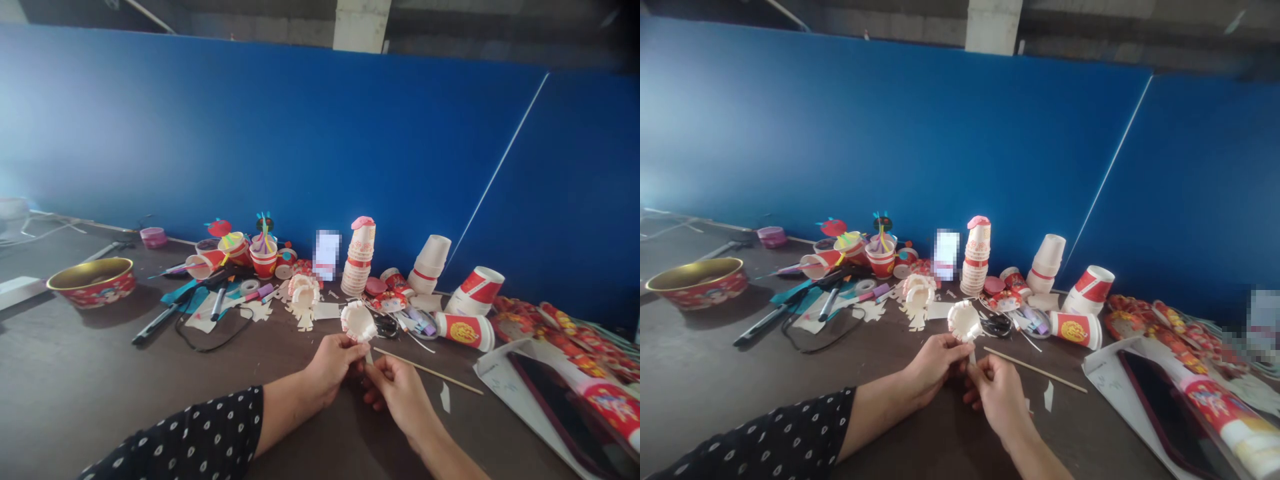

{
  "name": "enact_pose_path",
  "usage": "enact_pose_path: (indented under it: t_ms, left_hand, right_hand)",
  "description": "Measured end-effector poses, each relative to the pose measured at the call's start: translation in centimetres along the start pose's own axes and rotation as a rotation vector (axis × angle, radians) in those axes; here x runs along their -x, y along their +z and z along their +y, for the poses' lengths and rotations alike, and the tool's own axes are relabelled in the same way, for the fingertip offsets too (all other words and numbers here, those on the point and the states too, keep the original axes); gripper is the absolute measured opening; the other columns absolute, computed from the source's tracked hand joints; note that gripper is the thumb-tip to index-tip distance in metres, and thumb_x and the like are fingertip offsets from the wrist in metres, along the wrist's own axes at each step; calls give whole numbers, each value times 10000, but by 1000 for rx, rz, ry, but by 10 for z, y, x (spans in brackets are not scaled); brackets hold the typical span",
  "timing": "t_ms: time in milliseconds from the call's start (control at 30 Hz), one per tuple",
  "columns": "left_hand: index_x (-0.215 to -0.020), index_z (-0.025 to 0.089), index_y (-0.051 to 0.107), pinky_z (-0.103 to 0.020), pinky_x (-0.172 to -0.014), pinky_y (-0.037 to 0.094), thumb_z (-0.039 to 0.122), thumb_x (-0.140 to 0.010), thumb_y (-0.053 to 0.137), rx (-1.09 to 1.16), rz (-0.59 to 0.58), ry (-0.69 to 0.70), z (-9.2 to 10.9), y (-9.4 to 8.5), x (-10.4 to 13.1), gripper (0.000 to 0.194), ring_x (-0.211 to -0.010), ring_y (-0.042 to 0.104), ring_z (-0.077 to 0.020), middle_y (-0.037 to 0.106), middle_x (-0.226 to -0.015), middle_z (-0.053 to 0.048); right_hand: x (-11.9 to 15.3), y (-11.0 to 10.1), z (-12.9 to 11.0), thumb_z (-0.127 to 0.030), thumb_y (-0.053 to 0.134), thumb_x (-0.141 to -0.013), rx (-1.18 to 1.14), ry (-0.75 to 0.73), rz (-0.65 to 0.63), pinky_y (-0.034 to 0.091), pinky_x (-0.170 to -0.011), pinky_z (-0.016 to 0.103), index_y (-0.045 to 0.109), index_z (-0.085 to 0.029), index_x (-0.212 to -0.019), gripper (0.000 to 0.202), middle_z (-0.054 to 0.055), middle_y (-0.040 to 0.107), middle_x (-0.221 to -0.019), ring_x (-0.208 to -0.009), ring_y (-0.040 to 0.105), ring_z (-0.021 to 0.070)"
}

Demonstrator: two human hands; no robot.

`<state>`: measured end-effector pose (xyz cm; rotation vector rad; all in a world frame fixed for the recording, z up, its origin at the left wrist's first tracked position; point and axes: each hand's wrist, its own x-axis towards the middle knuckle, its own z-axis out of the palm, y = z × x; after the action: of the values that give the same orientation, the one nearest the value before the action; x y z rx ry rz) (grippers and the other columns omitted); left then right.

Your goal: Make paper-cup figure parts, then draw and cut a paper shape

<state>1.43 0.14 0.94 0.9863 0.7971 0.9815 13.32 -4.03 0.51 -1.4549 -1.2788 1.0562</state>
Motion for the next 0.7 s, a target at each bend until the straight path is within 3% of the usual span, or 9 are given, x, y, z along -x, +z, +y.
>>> enact_pose_path:
  t_ms: [700]
  left_hand:
    - [-553,120,527,-229,-442,309,369,-558,685,-9,-16,-26,2,2,0,296,-404,425,-80,515,-454,2]
  right_hand:
    - [1,-2,-2,-490,532,-735,98,-71,20,350,-343,197,487,-185,-555,357,-29,539,-456,-357,508,113]
